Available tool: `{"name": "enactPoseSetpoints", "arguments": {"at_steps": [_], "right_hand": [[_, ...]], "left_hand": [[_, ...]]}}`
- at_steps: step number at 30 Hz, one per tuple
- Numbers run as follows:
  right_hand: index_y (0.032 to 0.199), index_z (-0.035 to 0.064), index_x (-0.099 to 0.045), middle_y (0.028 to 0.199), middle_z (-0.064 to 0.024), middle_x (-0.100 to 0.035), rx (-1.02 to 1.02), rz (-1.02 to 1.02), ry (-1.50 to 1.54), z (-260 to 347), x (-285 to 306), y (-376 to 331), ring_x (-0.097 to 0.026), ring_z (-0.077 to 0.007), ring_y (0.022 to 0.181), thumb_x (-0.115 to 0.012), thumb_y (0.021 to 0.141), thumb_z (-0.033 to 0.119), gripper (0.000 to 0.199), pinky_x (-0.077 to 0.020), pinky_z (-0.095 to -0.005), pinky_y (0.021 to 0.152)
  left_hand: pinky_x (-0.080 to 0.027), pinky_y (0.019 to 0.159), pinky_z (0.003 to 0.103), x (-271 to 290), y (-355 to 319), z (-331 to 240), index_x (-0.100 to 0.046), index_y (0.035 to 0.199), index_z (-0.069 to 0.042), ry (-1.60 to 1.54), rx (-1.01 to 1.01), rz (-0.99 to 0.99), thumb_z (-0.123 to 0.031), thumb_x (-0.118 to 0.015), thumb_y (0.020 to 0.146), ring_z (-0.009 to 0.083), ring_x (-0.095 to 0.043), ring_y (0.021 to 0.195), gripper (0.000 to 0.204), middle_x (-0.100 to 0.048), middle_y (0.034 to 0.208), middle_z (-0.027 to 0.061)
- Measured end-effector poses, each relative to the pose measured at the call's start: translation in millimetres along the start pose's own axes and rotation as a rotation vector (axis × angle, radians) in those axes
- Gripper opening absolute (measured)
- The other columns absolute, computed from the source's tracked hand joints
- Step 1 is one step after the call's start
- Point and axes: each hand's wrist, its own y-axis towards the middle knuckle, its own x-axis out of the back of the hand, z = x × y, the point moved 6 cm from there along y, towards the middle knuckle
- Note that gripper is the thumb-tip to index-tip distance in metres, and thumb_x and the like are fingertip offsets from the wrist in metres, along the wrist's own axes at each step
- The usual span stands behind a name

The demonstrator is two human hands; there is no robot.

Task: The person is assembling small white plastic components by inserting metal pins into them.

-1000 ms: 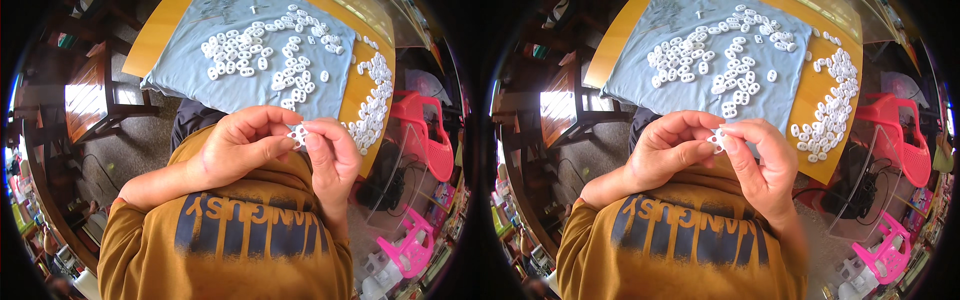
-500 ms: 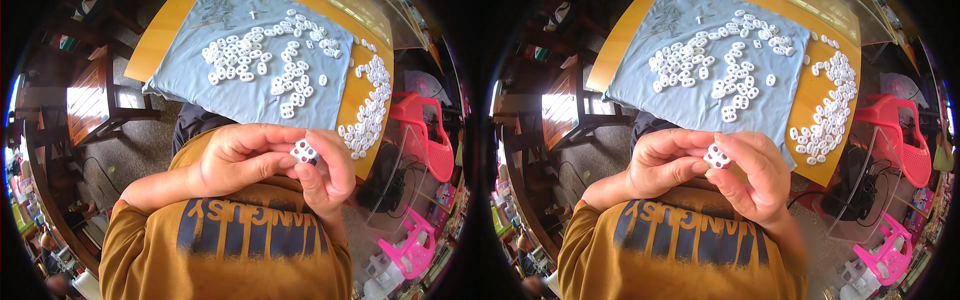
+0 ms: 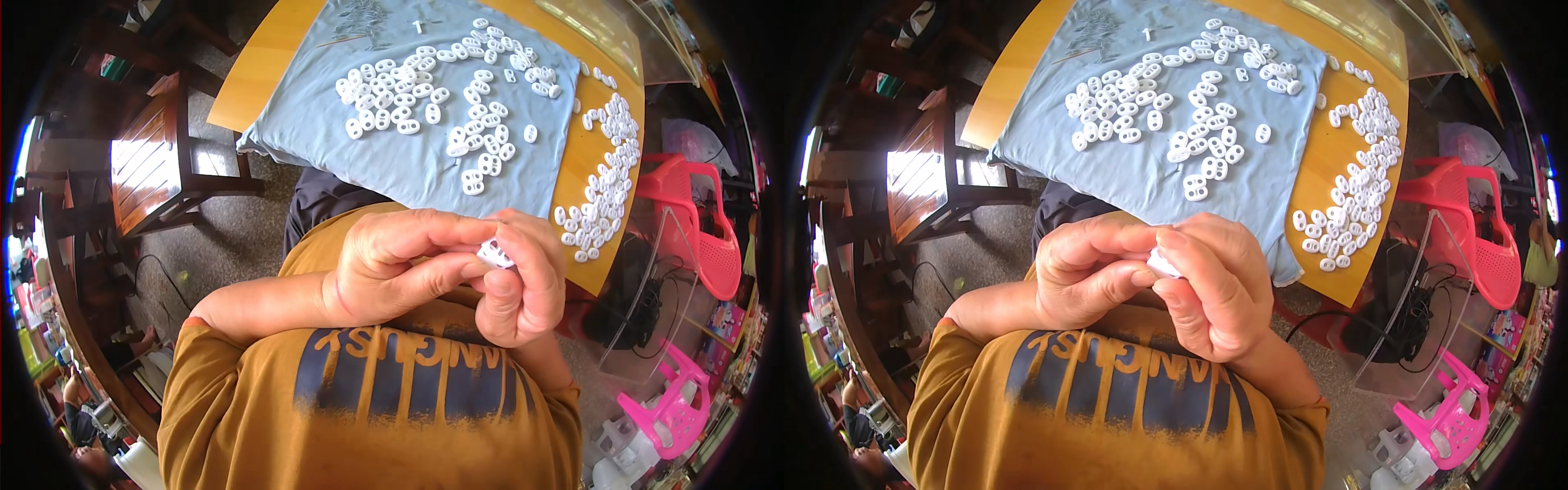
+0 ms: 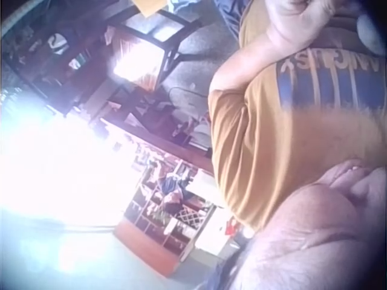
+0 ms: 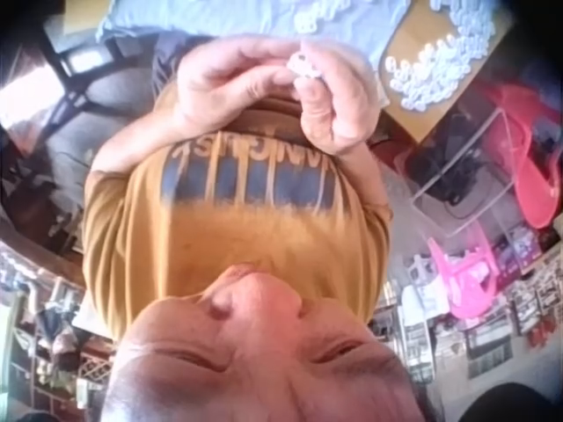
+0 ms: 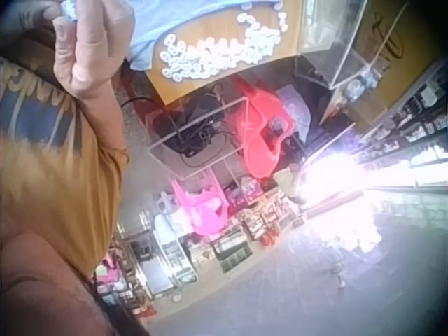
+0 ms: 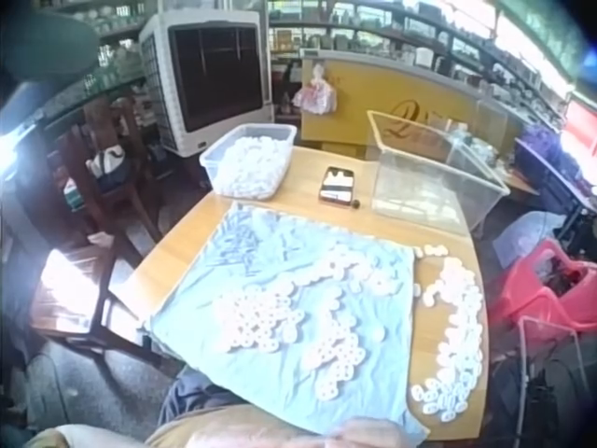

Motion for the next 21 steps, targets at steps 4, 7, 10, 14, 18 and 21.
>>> {"name": "enactPoseSetpoints", "arguments": {"at_steps": [4, 7, 10, 14, 18, 21], "right_hand": [[0.105, -0.0045, -0.058, 0.093, -0.0134, -0.06, 0.103, -0.066, -0.071, 8, -2, 3, -0.06, -0.0266, 0.078, -0.055, 0.09, 0.012, 0.023, -0.0527, -0.0378, 0.07], [0.104, -0.0042, -0.059, 0.092, -0.0131, -0.06, 0.184, -0.093, -0.118, 7, -6, -1, -0.06, -0.026, 0.077, -0.055, 0.09, 0.014, 0.023, -0.0533, -0.0379, 0.07], [0.105, -0.0043, -0.058, 0.091, -0.0128, -0.06, 0.233, -0.092, -0.129, 8, -8, 2, -0.061, -0.0257, 0.077, -0.056, 0.09, 0.015, 0.024, -0.0535, -0.0372, 0.07], [0.109, -0.0054, -0.058, 0.095, -0.0144, -0.061, 0.123, 0.033, -0.116, 5, -4, 13, -0.061, -0.0272, 0.08, -0.059, 0.087, 0.011, 0.027, -0.0529, -0.0364, 0.07], [0.11, -0.0065, -0.057, 0.1, -0.0164, -0.062, -0.036, 0.088, 0.045, 1, -4, 17, -0.061, -0.0267, 0.087, -0.069, 0.076, 0.003, 0.036, -0.051, -0.0342, 0.073], [0.111, -0.0065, -0.057, 0.102, -0.0168, -0.062, -0.173, 0.128, 0.129, -2, 3, 16, -0.061, -0.0266, 0.088, -0.069, 0.076, 0.002, 0.037, -0.0506, -0.0336, 0.073]], "left_hand": [[-0.053, 0.071, 0.025, 1, -3, -7, -0.063, 0.107, 0.0, 0.205, -0.065, -0.02, 0.002, -0.063, 0.082, 0.0183, -0.067, 0.083, 0.025, -0.068, 0.092, 0.0097], [-0.053, 0.071, 0.025, 1, -3, -8, -0.061, 0.108, 0.001, 0.308, -0.105, -0.013, 0.002, -0.062, 0.084, 0.0172, -0.067, 0.082, 0.024, -0.068, 0.092, 0.0097], [-0.052, 0.072, 0.025, 1, -4, -7, -0.059, 0.11, 0.003, 0.108, -0.113, -0.048, 0.001, -0.06, 0.086, 0.0148, -0.065, 0.084, 0.024, -0.067, 0.094, 0.0097], [-0.051, 0.079, 0.025, 2, 0, -6, -0.055, 0.115, 0.004, -0.039, 0.063, -0.048, -0.001, -0.057, 0.089, 0.0119, -0.061, 0.092, 0.026, -0.064, 0.101, 0.0083], [-0.048, 0.088, 0.031, 1, 2, -3, -0.045, 0.127, 0.006, -0.143, 0.165, -0.048, -0.001, -0.05, 0.093, 0.0187, -0.06, 0.1, 0.035, -0.062, 0.109, 0.0147], [-0.047, 0.09, 0.031, 1, -2, -1, -0.043, 0.13, 0.006, -0.239, 0.169, 0.024, 0.0, -0.049, 0.092, 0.02, -0.059, 0.104, 0.038, -0.061, 0.113, 0.0167]]}}
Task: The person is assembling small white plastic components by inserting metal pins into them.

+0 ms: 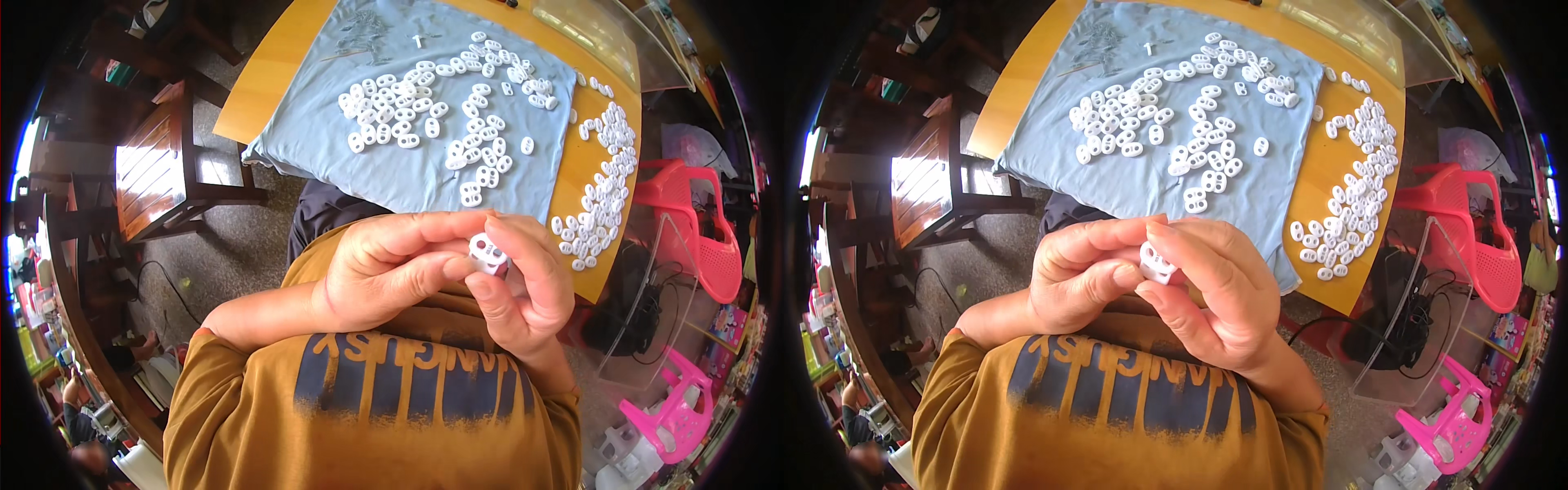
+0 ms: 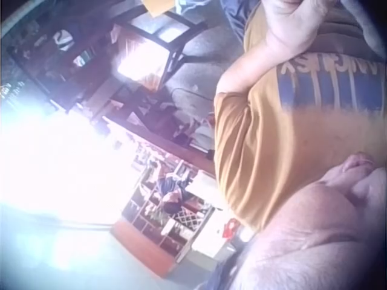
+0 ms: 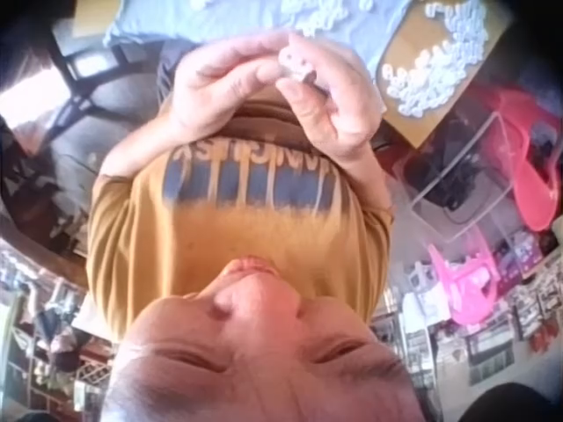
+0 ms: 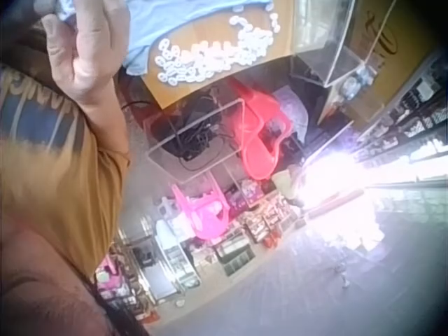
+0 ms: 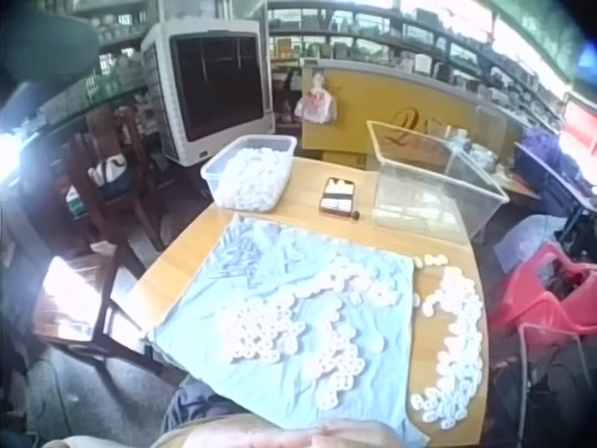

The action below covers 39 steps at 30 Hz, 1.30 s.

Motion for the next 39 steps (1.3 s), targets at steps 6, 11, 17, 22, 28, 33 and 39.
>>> {"name": "enactPoseSetpoints", "arguments": {"at_steps": [6, 11, 17, 22, 28, 33, 39], "right_hand": [[0.108, -0.0066, -0.06, 0.098, -0.0165, -0.063, 0.038, 0.021, 0.044, 1, 3, 0, -0.062, -0.0276, 0.087, -0.07, 0.076, 0.005, 0.035, -0.0506, -0.0345, 0.075], [0.106, -0.0069, -0.06, 0.097, -0.0168, -0.063, 0.049, 0.012, 0.066, -3, 1, -3, -0.062, -0.0285, 0.088, -0.069, 0.078, 0.007, 0.033, -0.0506, -0.0361, 0.076], [0.105, -0.0071, -0.061, 0.097, -0.0169, -0.063, 0.073, -0.065, 0.069, -6, -4, -8, -0.063, -0.0291, 0.089, -0.068, 0.079, 0.006, 0.03, -0.0508, -0.0367, 0.076], [0.103, -0.0074, -0.061, 0.095, -0.0162, -0.064, 0.068, -0.129, 0.061, -9, -6, -11, -0.063, -0.0289, 0.087, -0.064, 0.082, 0.004, 0.024, -0.0516, -0.0374, 0.077], [0.102, -0.0058, -0.062, 0.094, -0.016, -0.064, 0.087, -0.157, 0.031, -13, -10, -7, -0.063, -0.0256, 0.082, -0.062, 0.083, 0.002, 0.021, -0.0519, -0.0369, 0.077], [0.104, -0.005, -0.062, 0.093, -0.0163, -0.064, 0.039, -0.159, 0.004, -14, -9, -8, -0.062, -0.0226, 0.079, -0.062, 0.082, 0.0, 0.023, -0.0512, -0.033, 0.072], [0.111, -0.005, -0.059, 0.095, -0.0148, -0.064, -0.045, -0.136, -0.059, -24, -10, -10, -0.06, -0.0204, 0.076, -0.065, 0.079, 0.001, 0.033, -0.0483, -0.0281, 0.066]], "left_hand": [[-0.047, 0.087, 0.03, 0, 3, -8, -0.043, 0.13, 0.007, 0.174, -0.153, 0.159, 0.002, -0.053, 0.09, 0.0208, -0.06, 0.103, 0.042, -0.063, 0.11, 0.0167], [-0.051, 0.075, 0.025, 1, 2, -10, -0.054, 0.123, 0.0, 0.458, -0.272, 0.058, -0.002, -0.06, 0.087, 0.0172, -0.066, 0.089, 0.037, -0.067, 0.098, 0.0115], [-0.051, 0.069, 0.026, 2, 0, -6, -0.059, 0.118, -0.002, 0.502, -0.303, -0.065, -0.006, -0.062, 0.086, 0.0182, -0.067, 0.081, 0.032, -0.067, 0.093, 0.0106], [-0.051, 0.069, 0.025, 5, -3, -4, -0.061, 0.115, -0.002, 0.536, -0.262, -0.123, -0.005, -0.062, 0.086, 0.0183, -0.066, 0.08, 0.029, -0.068, 0.092, 0.011], [-0.051, 0.071, 0.024, 5, 1, -5, -0.061, 0.112, -0.001, 0.499, -0.247, -0.17, -0.003, -0.06, 0.087, 0.0145, -0.065, 0.082, 0.025, -0.068, 0.094, 0.0089], [-0.05, 0.079, 0.024, 5, 4, -5, -0.059, 0.114, 0.001, 0.356, -0.15, -0.162, -0.004, -0.057, 0.09, 0.0116, -0.062, 0.09, 0.024, -0.066, 0.1, 0.0076], [-0.048, 0.085, 0.029, 17, 15, 17, -0.057, 0.112, 0.004, 0.016, 0.152, -0.205, -0.008, -0.053, 0.093, 0.015, -0.059, 0.095, 0.024, -0.063, 0.103, 0.0105]]}}
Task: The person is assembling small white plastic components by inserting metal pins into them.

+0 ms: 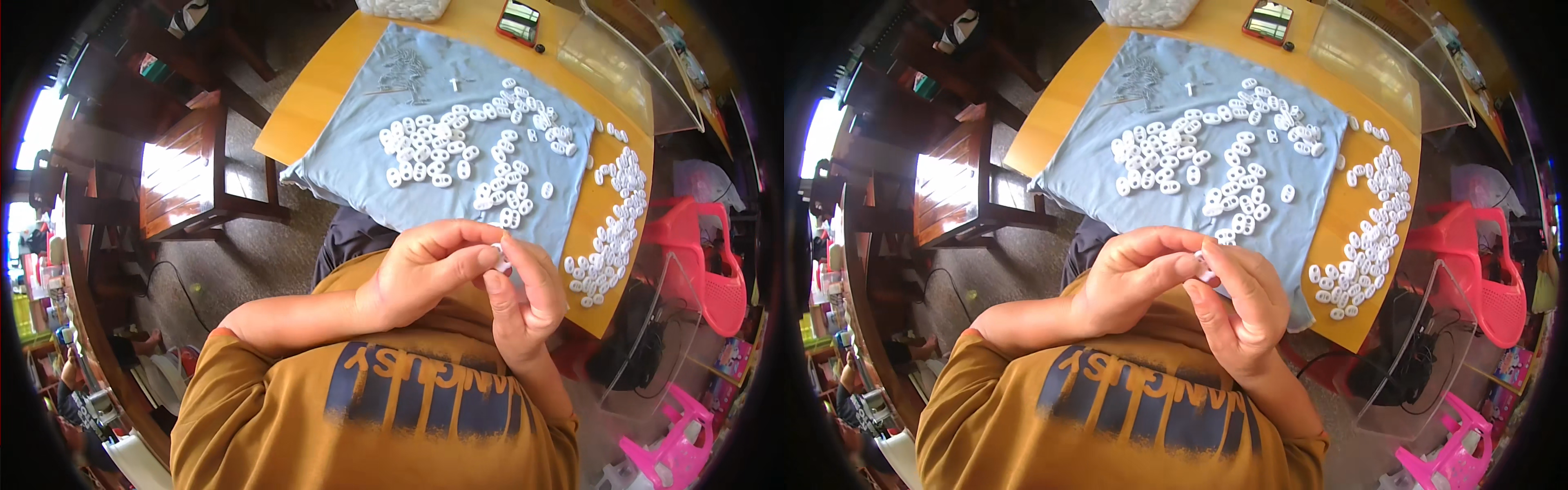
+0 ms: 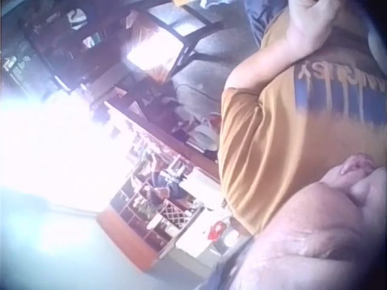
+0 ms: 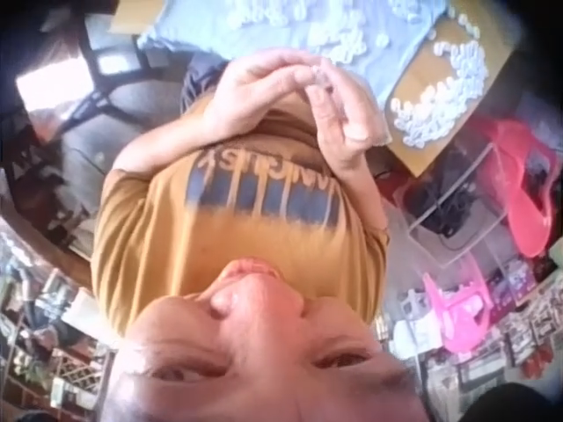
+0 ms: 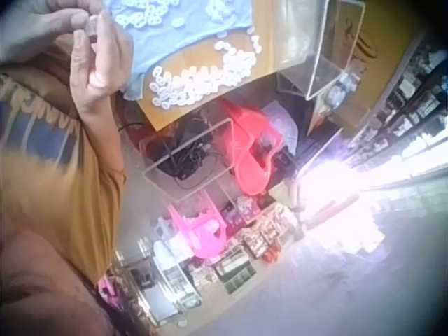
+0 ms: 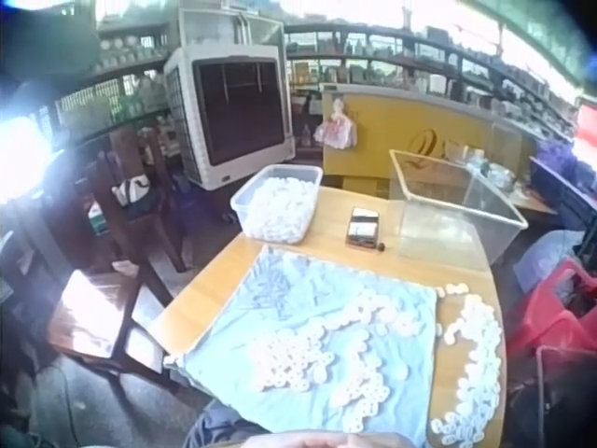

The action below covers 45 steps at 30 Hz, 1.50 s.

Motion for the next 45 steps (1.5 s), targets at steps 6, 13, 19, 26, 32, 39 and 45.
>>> {"name": "enactPoseSetpoints", "arguments": {"at_steps": [6, 13, 19, 26, 32, 39, 45], "right_hand": [[0.124, -0.0044, -0.05, 0.098, -0.014, -0.063, -0.168, -0.03, -0.012, -19, 2, -3, -0.061, -0.0204, 0.084, -0.063, 0.083, 0.003, 0.044, -0.0471, -0.031, 0.078], [0.111, -0.0025, -0.058, 0.086, -0.0113, -0.065, -0.254, 0.004, -0.049, -35, 3, -14, -0.061, -0.0184, 0.076, -0.061, 0.084, 0.002, 0.028, -0.0478, -0.0286, 0.072], [0.105, -0.0017, -0.061, 0.084, -0.0106, -0.065, -0.325, 0.03, -0.05, -44, 4, -20, -0.061, -0.0183, 0.072, -0.059, 0.084, 0.0, 0.021, -0.0466, -0.027, 0.067], [0.103, -0.0014, -0.062, 0.081, -0.0099, -0.065, -0.324, -0.01, 0.014, -53, 12, -23, -0.06, -0.0168, 0.069, -0.058, 0.084, -0.004, 0.02, -0.0459, -0.0258, 0.064], [0.104, -0.0036, -0.061, 0.084, -0.0094, -0.063, -0.36, -0.17, 0.161, -49, 21, -32, -0.062, -0.0136, 0.073, -0.056, 0.088, -0.001, 0.017, -0.0479, -0.0233, 0.064], [0.104, -0.0044, -0.061, 0.086, -0.0076, -0.063, -0.414, -0.204, 0.208, -43, 23, -35, -0.061, -0.0114, 0.074, -0.054, 0.09, 0.0, 0.017, -0.0485, -0.0221, 0.066], [0.103, -0.004, -0.062, 0.085, -0.008, -0.063, -0.414, -0.16, 0.2, -49, 22, -32, -0.061, -0.0117, 0.073, -0.055, 0.089, 0.0, 0.016, -0.0482, -0.0222, 0.065]], "left_hand": [[-0.049, 0.072, 0.026, 25, 33, -26, -0.057, 0.11, 0.003, 0.102, 0.067, -0.143, -0.012, -0.056, 0.09, 0.0134, -0.059, 0.077, 0.025, -0.063, 0.089, 0.0086], [-0.045, 0.067, 0.024, 101, 161, -143, -0.061, 0.096, 0.004, 0.342, -0.368, -0.243, -0.014, -0.055, 0.089, 0.0111, -0.054, 0.069, 0.02, -0.063, 0.085, 0.0078], [-0.047, 0.066, 0.027, 127, 219, -171, -0.051, 0.109, -0.005, 0.333, -0.193, -0.517, -0.016, -0.053, 0.09, 0.0178, -0.058, 0.072, 0.023, -0.057, 0.095, 0.0126], [-0.046, 0.063, 0.023, 85, 139, -119, -0.05, 0.115, 0.006, 0.998, -0.246, -0.223, -0.011, -0.056, 0.087, 0.0112, -0.056, 0.069, 0.034, -0.062, 0.084, 0.0082], [-0.049, 0.062, 0.025, 46, 45, -60, -0.065, 0.102, -0.004, 1.4, -0.53, 0.012, 0.001, -0.062, 0.081, 0.0145, -0.062, 0.069, 0.022, -0.066, 0.081, 0.0091], [-0.045, 0.064, 0.034, 8, 32, -16, -0.063, 0.107, -0.009, 1.643, -0.586, 0.124, -0.007, -0.068, 0.072, 0.0241, -0.055, 0.069, 0.036, -0.054, 0.078, 0.0045], [-0.044, 0.064, 0.034, 13, 29, -7, -0.064, 0.1, -0.008, 1.695, -0.637, 0.156, -0.007, -0.069, 0.07, 0.0232, -0.055, 0.068, 0.03, -0.054, 0.079, 0.0043]]}}
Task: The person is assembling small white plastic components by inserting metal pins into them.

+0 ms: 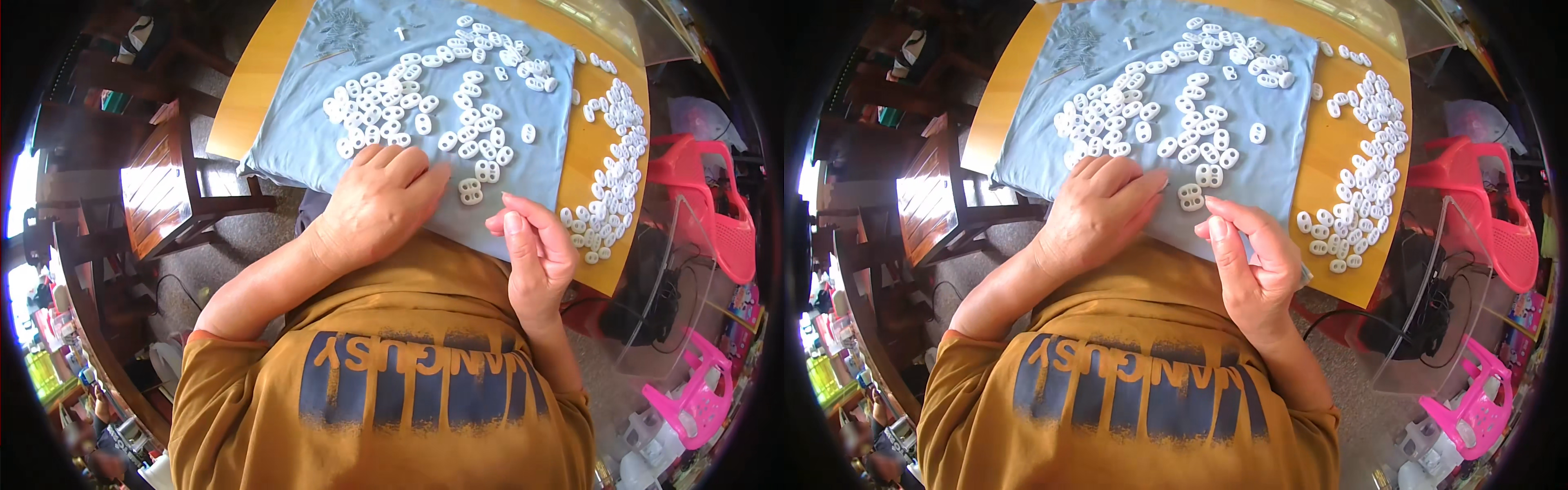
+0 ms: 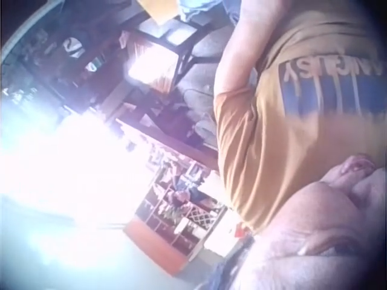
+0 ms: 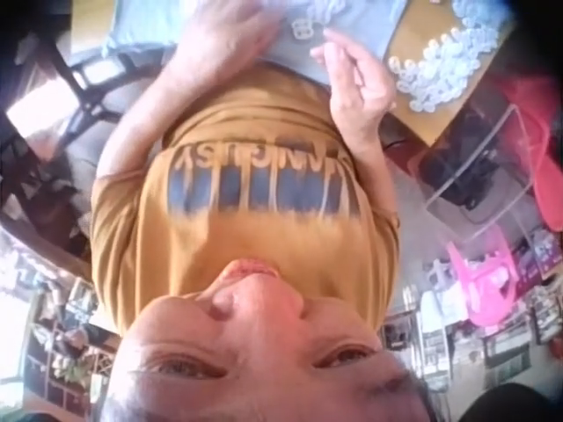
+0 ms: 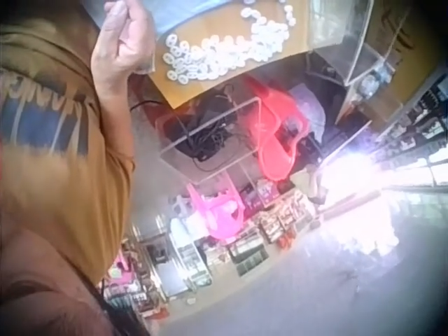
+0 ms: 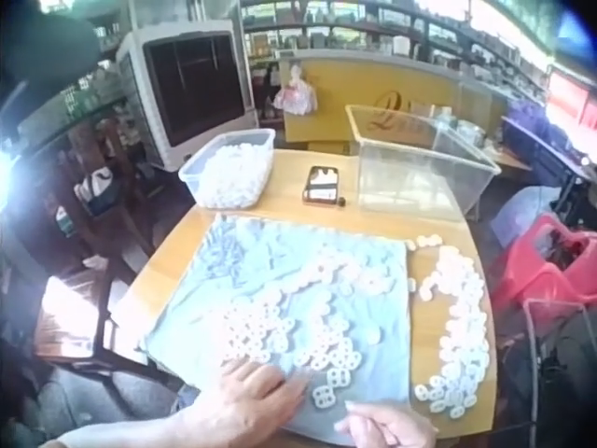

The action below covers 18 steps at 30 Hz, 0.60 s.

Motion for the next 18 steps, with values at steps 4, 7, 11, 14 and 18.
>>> {"name": "enactPoseSetpoints", "arguments": {"at_steps": [4, 7, 11, 14, 18], "right_hand": [[0.103, -0.0038, -0.061, 0.087, -0.0082, -0.063, -0.024, 0.017, 0.017, -1, -2, 7, -0.061, -0.0123, 0.073, -0.055, 0.089, 0.0, 0.016, -0.048, -0.0227, 0.065], [0.104, -0.0036, -0.061, 0.087, -0.0088, -0.063, -0.015, 0.048, 0.021, 1, -6, 13, -0.062, -0.0131, 0.073, -0.055, 0.089, -0.001, 0.016, -0.0479, -0.0233, 0.065], [0.104, -0.0032, -0.06, 0.088, -0.0103, -0.063, 0.003, 0.087, 0.034, 8, -9, 22, -0.062, -0.0146, 0.073, -0.055, 0.087, -0.004, 0.018, -0.0477, -0.0239, 0.065], [0.103, -0.0033, -0.06, 0.087, -0.011, -0.063, 0.004, 0.117, 0.038, 10, -14, 28, -0.062, -0.0152, 0.071, -0.054, 0.086, -0.005, 0.018, -0.0473, -0.0241, 0.063], [0.103, -0.0038, -0.06, 0.084, -0.0115, -0.063, 0.059, 0.16, 0.025, 8, -21, 38, -0.062, -0.0161, 0.067, -0.054, 0.084, -0.007, 0.02, -0.0467, -0.0242, 0.061]], "left_hand": [[-0.044, 0.064, 0.034, 4, -5, 4, -0.064, 0.098, -0.007, -0.041, -0.006, -0.041, -0.006, -0.07, 0.069, 0.0231, -0.055, 0.069, 0.03, -0.055, 0.08, 0.0048], [-0.045, 0.064, 0.034, 8, -3, 10, -0.064, 0.098, -0.006, -0.06, 0.021, -0.078, -0.004, -0.07, 0.068, 0.0232, -0.056, 0.071, 0.03, -0.057, 0.08, 0.0051], [-0.045, 0.069, 0.036, 16, 4, 16, -0.063, 0.103, -0.006, -0.019, 0.09, -0.06, -0.004, -0.07, 0.068, 0.0242, -0.057, 0.076, 0.035, -0.057, 0.089, 0.0066], [-0.045, 0.078, 0.039, 16, 7, 21, -0.061, 0.108, -0.006, 0.04, 0.147, -0.035, -0.007, -0.07, 0.068, 0.027, -0.056, 0.09, 0.041, -0.056, 0.104, 0.0099], [-0.039, 0.097, 0.045, -3, 4, 23, -0.057, 0.116, -0.004, -0.104, 0.227, 0.057, -0.012, -0.071, 0.068, 0.0329, -0.048, 0.117, 0.051, -0.051, 0.124, 0.0138]]}}
